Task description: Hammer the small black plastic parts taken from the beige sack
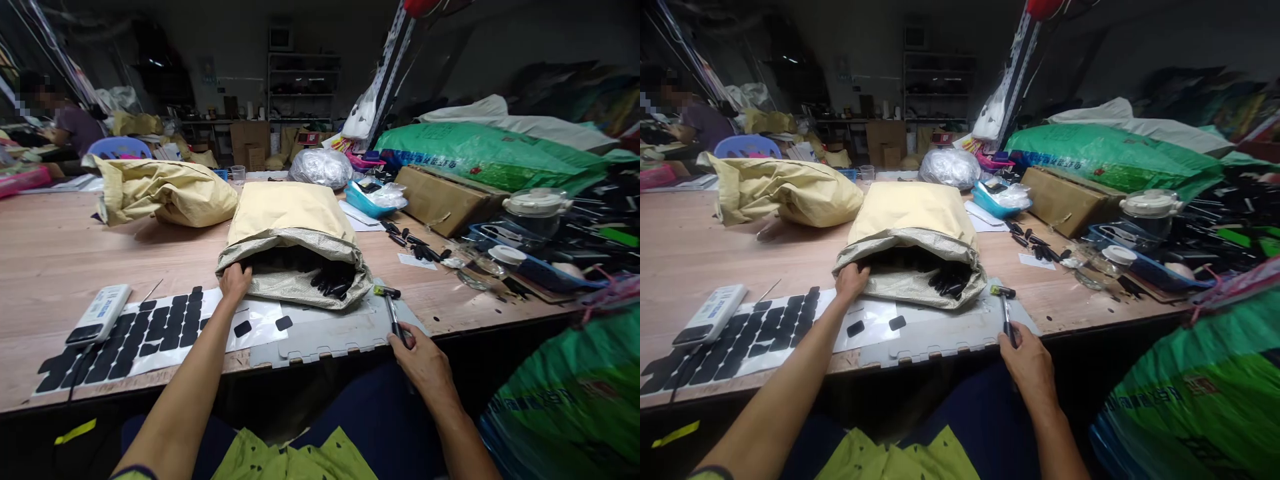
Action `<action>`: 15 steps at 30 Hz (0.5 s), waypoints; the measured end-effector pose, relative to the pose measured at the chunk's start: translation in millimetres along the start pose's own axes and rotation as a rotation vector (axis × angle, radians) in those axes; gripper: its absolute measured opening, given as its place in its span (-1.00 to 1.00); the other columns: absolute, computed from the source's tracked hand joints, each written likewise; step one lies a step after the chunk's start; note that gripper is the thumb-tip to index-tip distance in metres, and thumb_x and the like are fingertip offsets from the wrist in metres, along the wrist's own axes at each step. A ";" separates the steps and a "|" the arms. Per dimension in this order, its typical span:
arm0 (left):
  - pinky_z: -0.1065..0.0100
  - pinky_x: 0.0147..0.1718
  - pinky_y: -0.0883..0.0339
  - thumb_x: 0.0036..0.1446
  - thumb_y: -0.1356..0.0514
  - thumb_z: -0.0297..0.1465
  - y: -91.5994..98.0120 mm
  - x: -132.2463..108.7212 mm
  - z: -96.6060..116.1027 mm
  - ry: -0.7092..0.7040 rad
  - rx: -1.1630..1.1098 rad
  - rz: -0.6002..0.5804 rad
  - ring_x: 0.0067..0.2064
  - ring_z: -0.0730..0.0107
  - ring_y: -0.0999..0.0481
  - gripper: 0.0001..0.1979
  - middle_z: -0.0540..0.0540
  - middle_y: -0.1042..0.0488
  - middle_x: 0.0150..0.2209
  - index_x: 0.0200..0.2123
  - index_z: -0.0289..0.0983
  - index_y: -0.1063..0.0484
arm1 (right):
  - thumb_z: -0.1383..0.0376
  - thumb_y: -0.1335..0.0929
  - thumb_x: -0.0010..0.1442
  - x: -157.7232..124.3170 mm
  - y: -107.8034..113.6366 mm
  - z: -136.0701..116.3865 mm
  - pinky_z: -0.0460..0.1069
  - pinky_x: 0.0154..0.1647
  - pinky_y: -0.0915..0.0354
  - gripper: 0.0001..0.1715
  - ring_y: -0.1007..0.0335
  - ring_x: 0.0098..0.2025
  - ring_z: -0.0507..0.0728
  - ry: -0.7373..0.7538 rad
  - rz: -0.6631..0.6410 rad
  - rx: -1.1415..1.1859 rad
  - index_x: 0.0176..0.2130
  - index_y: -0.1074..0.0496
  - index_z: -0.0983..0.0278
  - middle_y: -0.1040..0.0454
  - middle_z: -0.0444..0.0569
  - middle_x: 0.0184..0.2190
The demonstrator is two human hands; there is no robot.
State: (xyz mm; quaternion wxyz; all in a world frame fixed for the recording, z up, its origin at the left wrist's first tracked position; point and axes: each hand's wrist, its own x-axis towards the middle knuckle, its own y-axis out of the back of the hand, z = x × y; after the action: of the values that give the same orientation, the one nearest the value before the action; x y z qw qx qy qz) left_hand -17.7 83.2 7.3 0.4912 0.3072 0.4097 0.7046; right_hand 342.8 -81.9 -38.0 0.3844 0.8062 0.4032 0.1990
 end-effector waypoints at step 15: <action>0.17 -0.08 -0.20 0.16 -0.24 -0.30 -10.4 -126.9 -5.6 -0.581 -0.187 -0.292 -0.13 0.17 -0.39 -0.81 -0.10 -0.50 -0.27 -0.17 -0.16 -0.57 | -0.07 -0.40 0.03 -87.7 -5.8 -36.1 -0.11 -0.72 -0.15 -0.30 -0.15 -0.64 -0.03 -0.123 -0.141 0.719 0.06 -0.33 0.23 -0.32 -0.24 -0.54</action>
State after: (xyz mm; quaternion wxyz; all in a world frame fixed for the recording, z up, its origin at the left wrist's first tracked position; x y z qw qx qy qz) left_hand 23.9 -36.3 -8.3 0.7092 0.3868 0.2261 0.5443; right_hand 264.9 -133.5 -20.9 0.1129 0.8704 0.4781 -0.0311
